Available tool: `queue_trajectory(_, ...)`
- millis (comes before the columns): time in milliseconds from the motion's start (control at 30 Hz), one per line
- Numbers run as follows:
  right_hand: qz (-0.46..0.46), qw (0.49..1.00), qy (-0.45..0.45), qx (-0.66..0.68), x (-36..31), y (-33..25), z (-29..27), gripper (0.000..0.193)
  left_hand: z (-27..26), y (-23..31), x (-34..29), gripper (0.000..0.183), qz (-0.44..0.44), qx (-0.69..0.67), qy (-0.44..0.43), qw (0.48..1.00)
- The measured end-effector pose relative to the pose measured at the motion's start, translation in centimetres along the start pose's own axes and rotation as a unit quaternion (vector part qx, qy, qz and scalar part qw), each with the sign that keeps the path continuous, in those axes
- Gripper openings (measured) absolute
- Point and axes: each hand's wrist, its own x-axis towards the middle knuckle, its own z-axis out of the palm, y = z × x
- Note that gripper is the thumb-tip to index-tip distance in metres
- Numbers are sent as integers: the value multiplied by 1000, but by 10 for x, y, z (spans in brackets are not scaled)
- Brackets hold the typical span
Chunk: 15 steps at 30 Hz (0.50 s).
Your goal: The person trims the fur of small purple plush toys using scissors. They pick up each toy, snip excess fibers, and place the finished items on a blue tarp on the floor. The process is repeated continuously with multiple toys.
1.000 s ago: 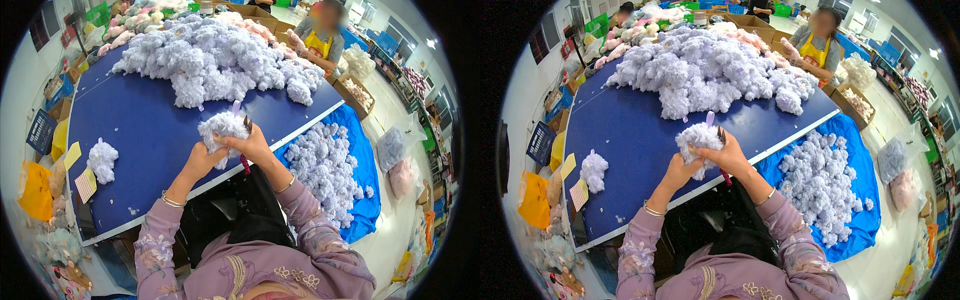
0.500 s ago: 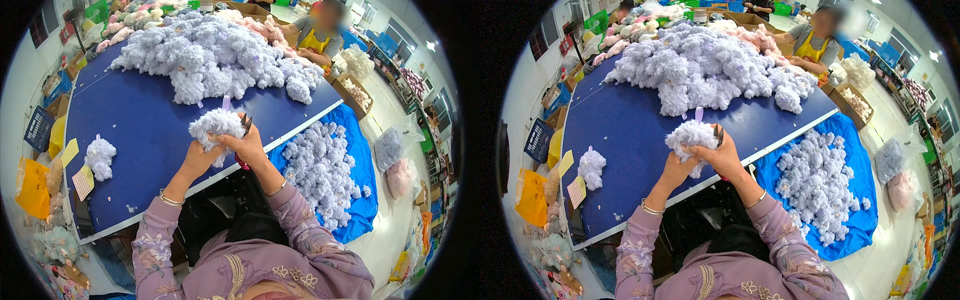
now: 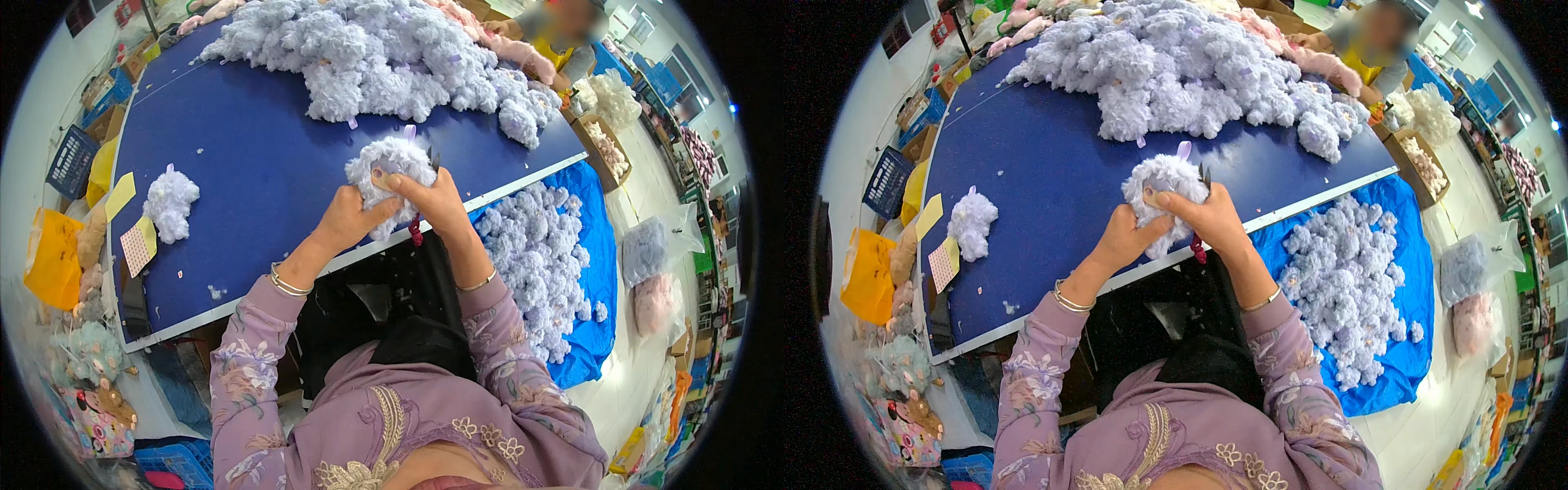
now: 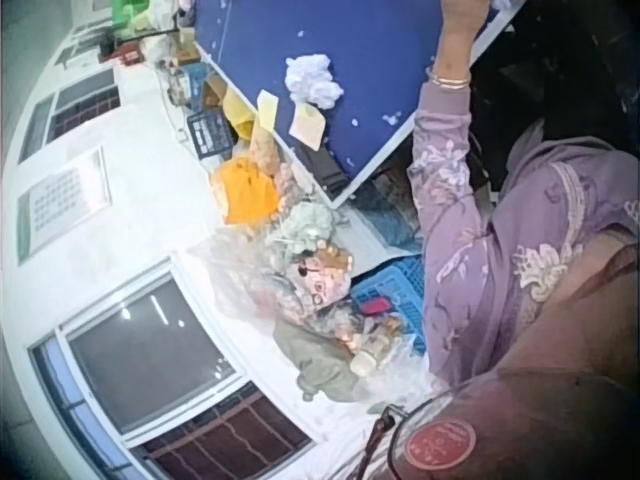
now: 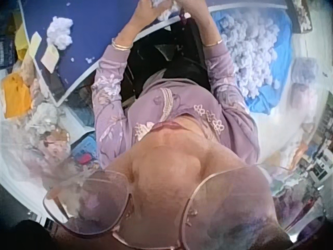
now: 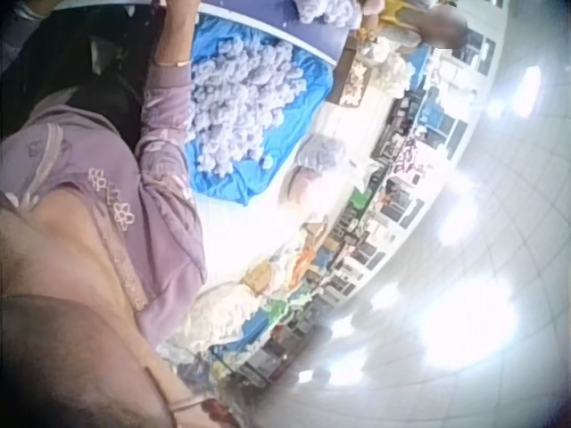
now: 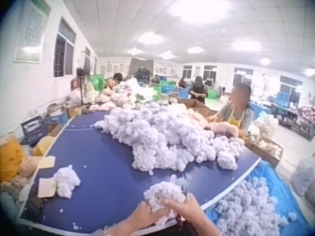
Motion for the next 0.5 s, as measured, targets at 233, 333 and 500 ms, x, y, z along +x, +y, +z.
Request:
queue_trajectory(233, 45, 999, 19, 7, -5, 2, -1, 37, 2, -8, 5, 24, -18, 27, 45, 998)
queue_trajectory(333, 63, 996, 9, 64, -1, 7, -5, 36, 2, -6, 6, 23, -45, -2, 50, 998)
queue_trajectory(500, 24, 997, 40, 65, -6, 3, -21, 34, 5, -11, 8, 35, -53, -60, -9, 997)
